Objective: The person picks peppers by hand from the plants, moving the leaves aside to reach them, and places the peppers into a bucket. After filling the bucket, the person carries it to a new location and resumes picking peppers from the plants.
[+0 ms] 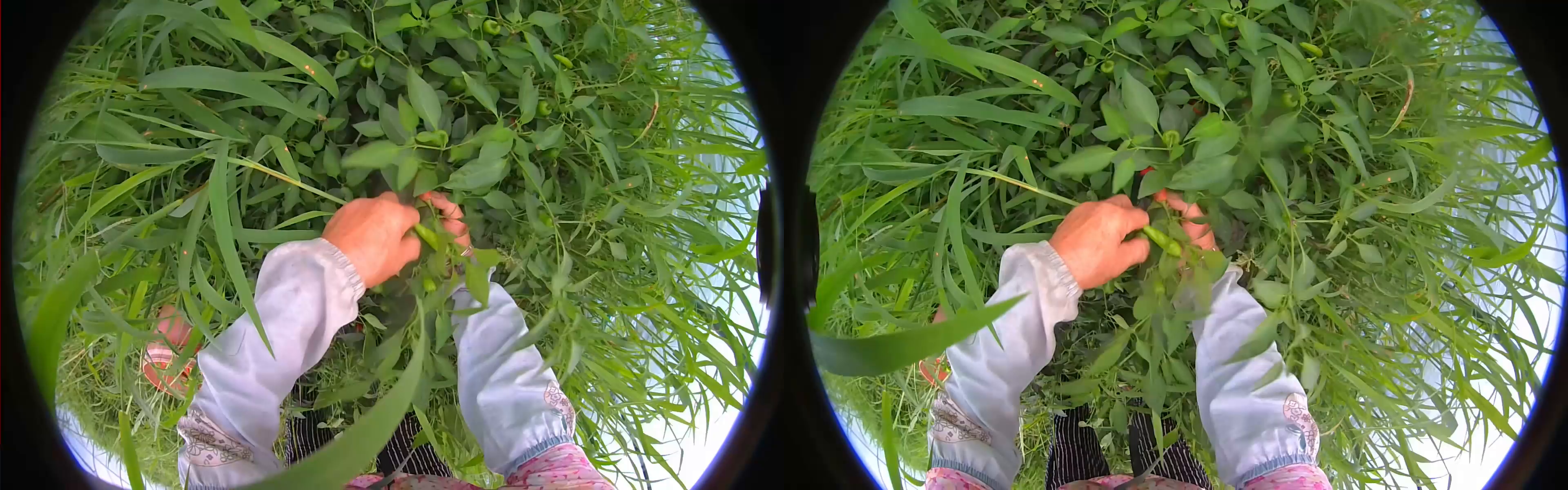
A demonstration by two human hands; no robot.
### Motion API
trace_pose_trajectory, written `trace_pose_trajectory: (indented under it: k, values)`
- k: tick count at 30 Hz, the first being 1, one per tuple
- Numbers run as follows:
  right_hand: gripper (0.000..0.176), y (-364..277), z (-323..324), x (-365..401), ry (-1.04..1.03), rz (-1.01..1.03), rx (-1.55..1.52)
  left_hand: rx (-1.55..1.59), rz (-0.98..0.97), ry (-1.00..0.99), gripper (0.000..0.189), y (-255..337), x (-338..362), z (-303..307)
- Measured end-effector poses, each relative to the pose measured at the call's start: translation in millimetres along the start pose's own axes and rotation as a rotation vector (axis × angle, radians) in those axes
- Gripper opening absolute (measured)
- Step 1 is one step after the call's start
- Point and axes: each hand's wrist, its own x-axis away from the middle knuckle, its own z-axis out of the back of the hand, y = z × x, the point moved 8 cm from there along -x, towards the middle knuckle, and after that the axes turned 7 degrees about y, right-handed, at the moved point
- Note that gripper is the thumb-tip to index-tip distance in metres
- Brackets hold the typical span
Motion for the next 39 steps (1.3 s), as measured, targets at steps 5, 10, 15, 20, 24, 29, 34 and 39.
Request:
trace_pose_trajectory:
  k: [5, 10, 15, 20, 24, 29, 34, 39]
  values:
    - [0.023, -14, -28, -1, 0.079, -0.141, -0.335, 0.087, -0.082, 0.226, 0.020, 12, 36, 26]
    - [0.033, 11, 25, 3, -0.024, -0.061, -0.171, -0.230, -0.121, 0.288, 0.020, 6, 22, -27]
    - [0.033, -8, -1, 17, 0.155, -0.111, -0.266, -0.298, 0.053, 0.300, 0.023, 5, 15, -40]
    - [0.032, 5, 17, 10, 0.161, -0.128, -0.099, -0.303, 0.084, 0.065, 0.015, 2, 10, -51]
    - [0.033, -5, 13, 5, 0.120, 0.124, 0.057, -0.012, 0.131, -0.002, 0.016, -1, 27, -45]
    - [0.031, 10, 7, 2, 0.044, -0.398, -0.604, 0.422, 0.238, 0.293, 0.019, -55, 32, -10]
    - [0.033, 20, 21, -2, 0.119, -0.410, -0.203, 0.815, 0.389, 0.317, 0.015, -54, -25, -4]
    - [0.040, 18, 52, 7, 0.183, -0.240, 0.189, 0.170, 0.159, 0.446, 0.021, -91, -73, -41]
